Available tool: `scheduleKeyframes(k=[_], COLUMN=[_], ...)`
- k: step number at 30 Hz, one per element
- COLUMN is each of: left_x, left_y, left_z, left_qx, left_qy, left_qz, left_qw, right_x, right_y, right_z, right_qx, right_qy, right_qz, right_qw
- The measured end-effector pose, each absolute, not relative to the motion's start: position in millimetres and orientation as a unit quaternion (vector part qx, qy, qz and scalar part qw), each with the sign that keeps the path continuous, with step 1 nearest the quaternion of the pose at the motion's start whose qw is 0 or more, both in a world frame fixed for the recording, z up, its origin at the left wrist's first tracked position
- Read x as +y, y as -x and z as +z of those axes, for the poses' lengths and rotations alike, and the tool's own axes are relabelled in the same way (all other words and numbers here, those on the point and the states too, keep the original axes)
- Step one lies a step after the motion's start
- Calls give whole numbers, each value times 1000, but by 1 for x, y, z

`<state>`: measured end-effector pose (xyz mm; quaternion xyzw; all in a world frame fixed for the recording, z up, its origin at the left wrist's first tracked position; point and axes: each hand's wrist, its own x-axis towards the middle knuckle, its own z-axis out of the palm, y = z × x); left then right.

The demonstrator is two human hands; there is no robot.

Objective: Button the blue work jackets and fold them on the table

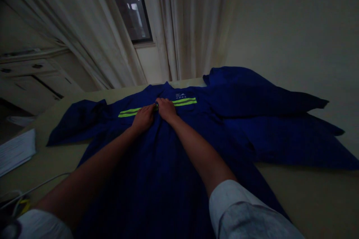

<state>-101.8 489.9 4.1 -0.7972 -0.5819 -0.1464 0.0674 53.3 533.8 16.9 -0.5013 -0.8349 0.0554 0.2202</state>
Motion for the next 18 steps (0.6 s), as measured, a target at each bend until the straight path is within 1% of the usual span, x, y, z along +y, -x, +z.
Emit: scheduleKeyframes(k=[4,9,15,18], left_x=[496,497,495,496], left_y=[105,106,106,105], left_z=[5,9,12,11], left_qx=[-553,-565,-582,-585], left_qy=[823,819,807,805], left_qz=[-126,-96,-94,-96], left_qw=[35,23,-17,-25], right_x=[532,521,475,437], right_y=[-59,-68,-89,-105], right_z=[22,33,47,55], right_qx=[-860,-896,-923,-931], right_qy=[455,402,331,279], right_qz=[39,37,128,176], right_qw=[227,185,149,156])
